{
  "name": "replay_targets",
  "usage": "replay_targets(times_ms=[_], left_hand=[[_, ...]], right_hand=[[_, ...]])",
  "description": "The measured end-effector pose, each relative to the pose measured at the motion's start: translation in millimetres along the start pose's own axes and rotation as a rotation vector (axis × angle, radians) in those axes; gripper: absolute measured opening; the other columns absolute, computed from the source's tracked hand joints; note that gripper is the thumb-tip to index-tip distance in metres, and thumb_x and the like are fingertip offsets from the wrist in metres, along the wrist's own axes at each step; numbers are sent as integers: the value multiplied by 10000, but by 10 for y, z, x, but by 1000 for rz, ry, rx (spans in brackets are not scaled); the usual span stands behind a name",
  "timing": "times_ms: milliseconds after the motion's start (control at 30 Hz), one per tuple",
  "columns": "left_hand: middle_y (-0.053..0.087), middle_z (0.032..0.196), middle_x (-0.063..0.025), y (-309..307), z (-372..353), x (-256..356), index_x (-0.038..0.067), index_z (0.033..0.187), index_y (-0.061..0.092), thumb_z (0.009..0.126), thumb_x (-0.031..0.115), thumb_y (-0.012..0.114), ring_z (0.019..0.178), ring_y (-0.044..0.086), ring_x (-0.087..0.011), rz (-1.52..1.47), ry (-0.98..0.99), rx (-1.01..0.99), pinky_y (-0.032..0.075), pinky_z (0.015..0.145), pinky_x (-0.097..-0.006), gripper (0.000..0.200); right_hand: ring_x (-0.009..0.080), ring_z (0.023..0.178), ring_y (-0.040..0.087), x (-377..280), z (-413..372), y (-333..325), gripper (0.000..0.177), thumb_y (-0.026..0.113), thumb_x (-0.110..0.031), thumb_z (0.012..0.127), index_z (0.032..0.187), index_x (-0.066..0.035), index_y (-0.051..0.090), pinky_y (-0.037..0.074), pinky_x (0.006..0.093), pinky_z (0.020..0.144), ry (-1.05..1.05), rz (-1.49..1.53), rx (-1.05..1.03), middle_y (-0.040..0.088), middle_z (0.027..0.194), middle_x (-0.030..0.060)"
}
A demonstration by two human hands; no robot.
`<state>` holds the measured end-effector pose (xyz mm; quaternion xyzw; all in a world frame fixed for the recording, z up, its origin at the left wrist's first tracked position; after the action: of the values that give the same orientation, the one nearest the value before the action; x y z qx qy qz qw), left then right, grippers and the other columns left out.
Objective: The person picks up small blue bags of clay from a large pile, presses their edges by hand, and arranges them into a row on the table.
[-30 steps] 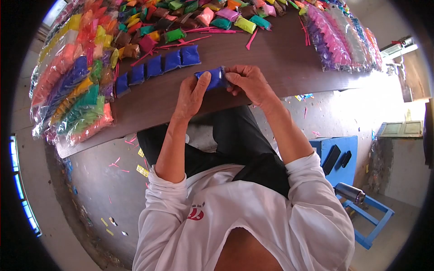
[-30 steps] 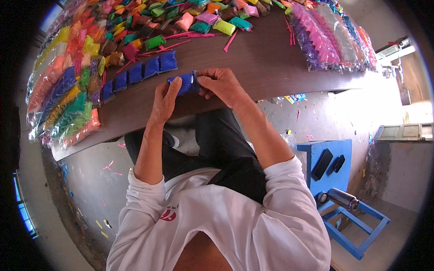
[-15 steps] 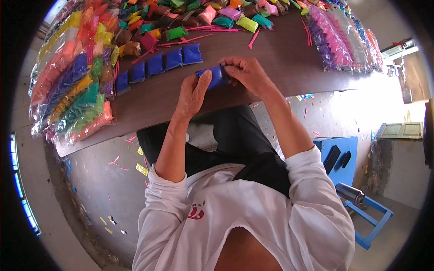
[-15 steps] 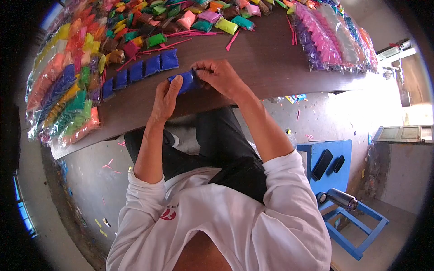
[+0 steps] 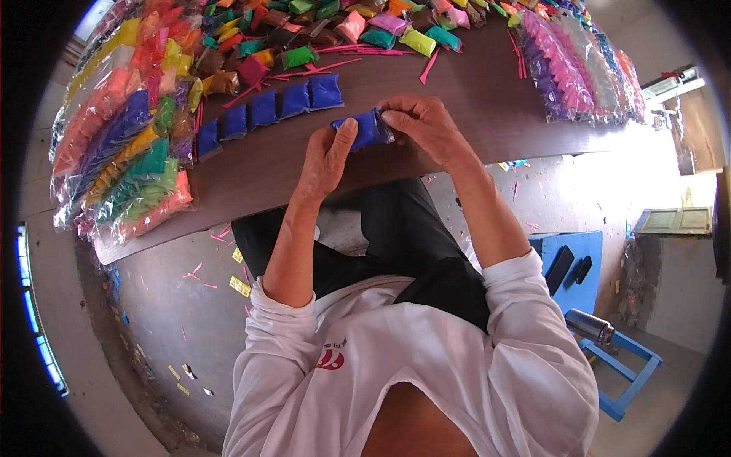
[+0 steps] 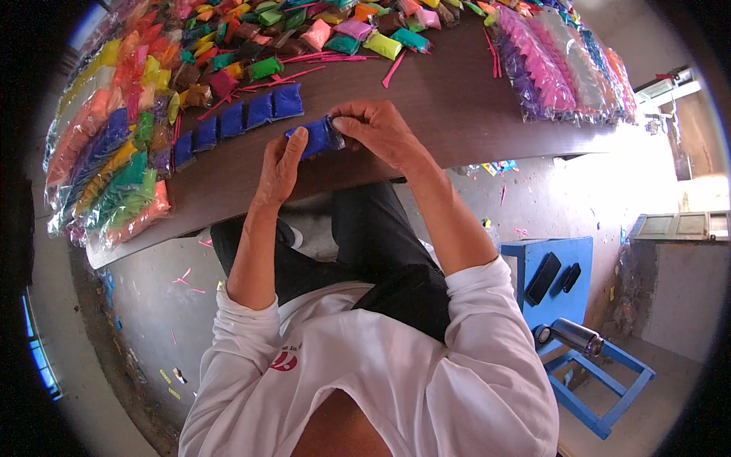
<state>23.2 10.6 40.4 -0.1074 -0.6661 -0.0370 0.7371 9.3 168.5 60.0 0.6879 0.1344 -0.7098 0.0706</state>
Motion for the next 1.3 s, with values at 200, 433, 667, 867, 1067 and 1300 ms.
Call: replay_targets(times_ms=[200, 433, 667, 867, 1067, 1300], left_hand=[[532, 757, 45, 17, 32, -75, 74, 840, 627, 984, 510, 520, 720, 442, -72, 16, 42, -1, 351, 629, -258, 471], [461, 726, 62, 10, 13, -27, 100, 806, 579, 990, 501, 522, 678, 379, -66, 21, 72, 13, 302, 580, -262, 445], [446, 691, 25, -16, 28, -112, 41, 769, 571, 967, 559, 511, 682, 391, -88, 72, 28, 9, 323, 570, -301, 558], [536, 775, 38, 0, 10, -70, 90, 846, 616, 978, 553, 491, 742, 457, -89, -2, -1, -16, 374, 661, -273, 498], [556, 788, 31, 18, -9, 101, 88, 856, 626, 978, 555, 486, 754, 471, -90, -67, 41, 16, 382, 673, -271, 502], [528, 780, 42, 33, 9, -1, 47, 876, 630, 986, 502, 522, 748, 439, -71, -63, 28, -5, 370, 650, -248, 480]], right_hand=[[64, 656, 566, 37, -1, -39, 234, 669, -176, 925, 1045, 21, 708, 480, 236, 597, 17, -22, 31, 651, 783, -5], [80, 642, 587, -22, -3, -7, 197, 646, -122, 919, 1012, 39, 712, 488, 244, 599, -7, -205, 70, 658, 760, 18], [62, 664, 570, -9, 32, 52, 212, 632, -155, 928, 1017, 25, 701, 469, 235, 602, -27, -228, 32, 636, 770, 1], [61, 706, 556, 154, 17, 52, 160, 624, -138, 917, 998, -23, 698, 464, 239, 619, -14, 156, 106, 625, 805, -24], [71, 737, 574, 167, -23, 64, 190, 631, -150, 935, 1054, -20, 700, 485, 242, 652, 48, 199, 136, 659, 878, -8], [54, 750, 570, -48, 37, 13, 221, 620, -100, 930, 1112, 8, 683, 489, 223, 672, -82, -185, 78, 658, 867, -10]])
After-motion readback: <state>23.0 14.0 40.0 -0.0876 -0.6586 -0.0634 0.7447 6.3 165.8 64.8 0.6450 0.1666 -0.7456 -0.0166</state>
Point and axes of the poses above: each hand's wrist, its own z-axis towards the middle knuckle, its own y-axis out of the palm, x = y × z, the point moved 10 cm from there along z, towards the middle knuckle
